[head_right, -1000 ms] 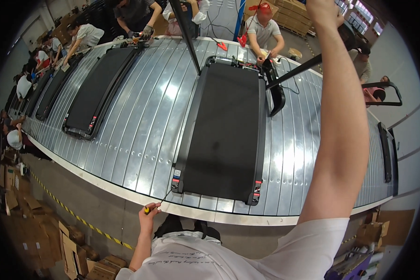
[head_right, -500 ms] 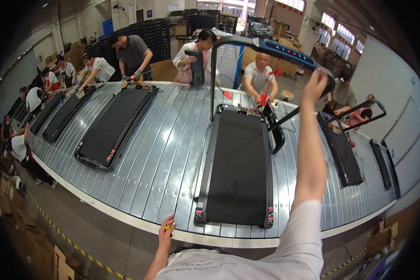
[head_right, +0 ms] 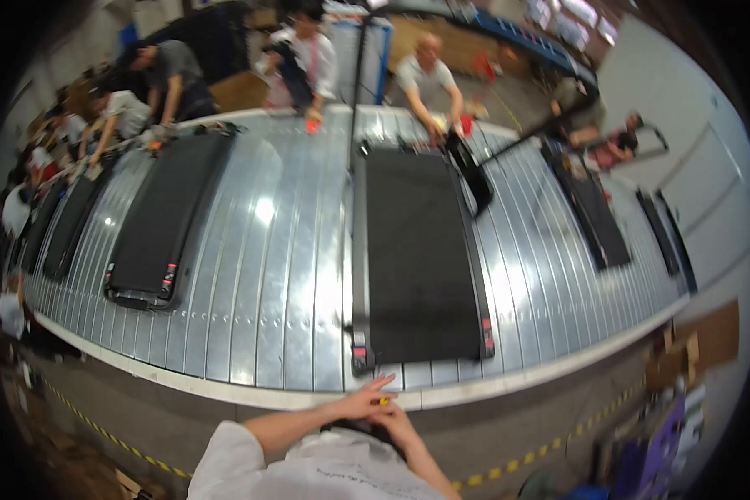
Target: Assembling treadmill components including the console and wiring on a production line.
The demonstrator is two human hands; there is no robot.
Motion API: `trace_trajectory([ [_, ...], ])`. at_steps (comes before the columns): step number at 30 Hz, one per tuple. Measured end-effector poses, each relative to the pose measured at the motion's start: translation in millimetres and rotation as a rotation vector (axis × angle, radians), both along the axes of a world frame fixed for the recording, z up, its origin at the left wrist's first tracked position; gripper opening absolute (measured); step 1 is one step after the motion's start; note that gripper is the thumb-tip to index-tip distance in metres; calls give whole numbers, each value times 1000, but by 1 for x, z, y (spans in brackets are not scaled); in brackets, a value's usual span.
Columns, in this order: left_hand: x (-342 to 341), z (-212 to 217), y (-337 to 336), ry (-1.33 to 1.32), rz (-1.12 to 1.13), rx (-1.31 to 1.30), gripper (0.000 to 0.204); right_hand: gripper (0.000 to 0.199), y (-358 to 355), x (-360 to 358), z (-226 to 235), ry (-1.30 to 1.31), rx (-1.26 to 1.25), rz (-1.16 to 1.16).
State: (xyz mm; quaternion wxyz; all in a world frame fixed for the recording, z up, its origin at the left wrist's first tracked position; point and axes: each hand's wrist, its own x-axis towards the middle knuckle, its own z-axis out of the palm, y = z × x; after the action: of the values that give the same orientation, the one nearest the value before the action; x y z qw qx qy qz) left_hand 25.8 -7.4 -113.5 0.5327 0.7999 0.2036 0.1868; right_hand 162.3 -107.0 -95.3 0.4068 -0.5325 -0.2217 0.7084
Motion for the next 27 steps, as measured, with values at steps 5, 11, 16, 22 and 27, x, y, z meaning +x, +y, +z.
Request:
trace_trajectory([
  [5, -4, 22, 7, 263, -281, 39, 59, 18, -37, -12, -13, -129, -115, -132],
  [11, -13, -8, 1, 465, 77, -445, 44, 18, -57, -21, -22, -220, -179, -274],
  [16, -18, -36, 16, 518, 237, -1097, 40, 38, -52, -34, -16, -404, -15, -183],
  [22, -16, -48, 24, 318, 391, -1306, 25, 44, -32, -50, -15, -575, 85, -166],
  [27, -38, -65, 23, 329, 374, -1350, 18, 51, -29, -66, -22, -588, 160, -133],
])
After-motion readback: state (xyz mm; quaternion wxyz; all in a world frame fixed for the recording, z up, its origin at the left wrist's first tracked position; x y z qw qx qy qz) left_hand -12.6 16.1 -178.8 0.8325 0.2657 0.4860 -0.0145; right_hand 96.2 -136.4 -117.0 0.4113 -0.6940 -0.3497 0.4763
